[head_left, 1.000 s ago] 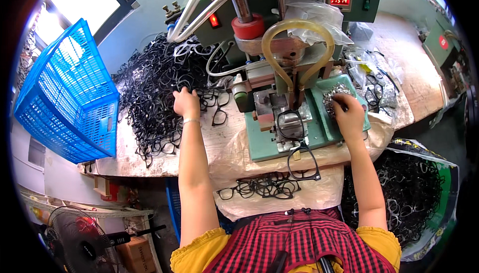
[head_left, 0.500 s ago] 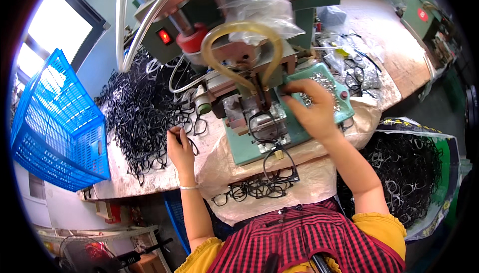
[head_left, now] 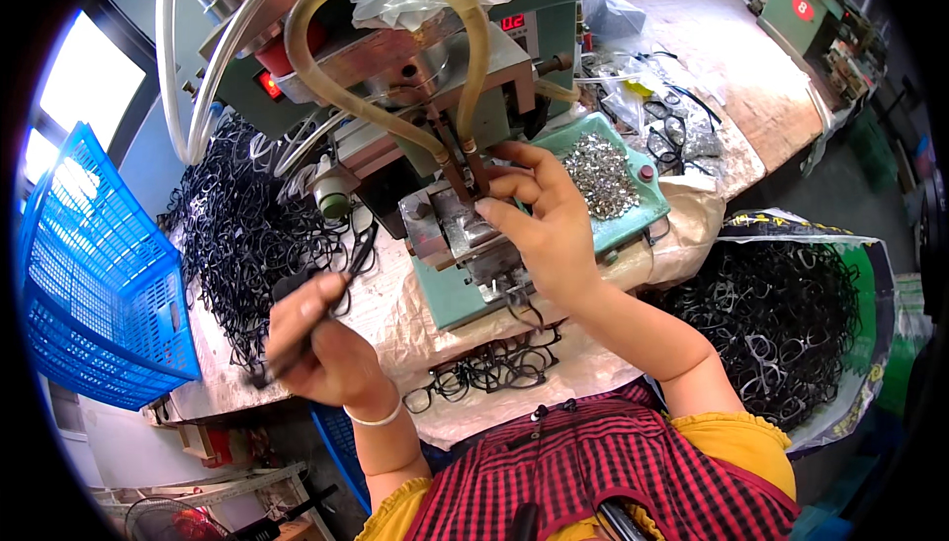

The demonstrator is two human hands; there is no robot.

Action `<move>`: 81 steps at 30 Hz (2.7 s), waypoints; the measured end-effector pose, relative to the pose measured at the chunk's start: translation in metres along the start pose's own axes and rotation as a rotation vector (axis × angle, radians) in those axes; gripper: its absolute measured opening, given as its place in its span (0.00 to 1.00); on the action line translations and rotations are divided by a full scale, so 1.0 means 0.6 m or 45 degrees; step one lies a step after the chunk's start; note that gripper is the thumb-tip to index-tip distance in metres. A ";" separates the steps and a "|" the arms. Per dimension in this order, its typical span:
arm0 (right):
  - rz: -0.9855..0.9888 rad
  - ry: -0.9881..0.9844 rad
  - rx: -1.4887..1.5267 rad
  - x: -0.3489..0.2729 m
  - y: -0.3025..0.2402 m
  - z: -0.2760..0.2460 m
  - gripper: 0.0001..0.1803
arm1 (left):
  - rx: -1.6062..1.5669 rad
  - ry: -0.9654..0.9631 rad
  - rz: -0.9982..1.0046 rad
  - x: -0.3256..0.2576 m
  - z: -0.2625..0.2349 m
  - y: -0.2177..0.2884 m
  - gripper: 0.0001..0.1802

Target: The person assembles eyeglasses by placing frames into a machine and inserting small metal components into the temples. They handle frames one at a time, operating the machine, and placing finished units into a pile.

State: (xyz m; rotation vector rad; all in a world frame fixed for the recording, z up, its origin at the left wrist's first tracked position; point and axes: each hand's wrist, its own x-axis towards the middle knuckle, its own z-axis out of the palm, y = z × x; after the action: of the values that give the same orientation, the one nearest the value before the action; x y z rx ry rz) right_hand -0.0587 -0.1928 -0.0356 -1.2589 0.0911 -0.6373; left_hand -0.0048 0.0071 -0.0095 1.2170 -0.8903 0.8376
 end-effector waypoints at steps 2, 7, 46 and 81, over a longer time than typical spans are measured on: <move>-0.046 -0.034 -0.108 -0.013 -0.018 -0.001 0.28 | -0.056 -0.187 0.119 -0.001 0.011 0.014 0.06; -0.356 -0.069 -1.185 0.035 0.036 -0.129 0.15 | 0.214 -0.767 0.174 -0.028 0.057 0.010 0.12; -0.073 0.428 -0.783 -0.006 0.090 -0.222 0.09 | 2.180 -0.542 -0.507 -0.133 -0.279 -0.271 0.12; -0.413 0.134 -1.778 0.040 0.083 -0.213 0.12 | 0.269 -0.876 0.260 -0.044 0.071 -0.005 0.14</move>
State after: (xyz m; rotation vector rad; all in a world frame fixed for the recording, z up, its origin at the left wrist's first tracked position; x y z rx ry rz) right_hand -0.0707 -0.3063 -0.1157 -2.6149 0.4844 -0.9572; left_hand -0.0180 -0.0368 -0.0294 1.6600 -1.5280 0.6855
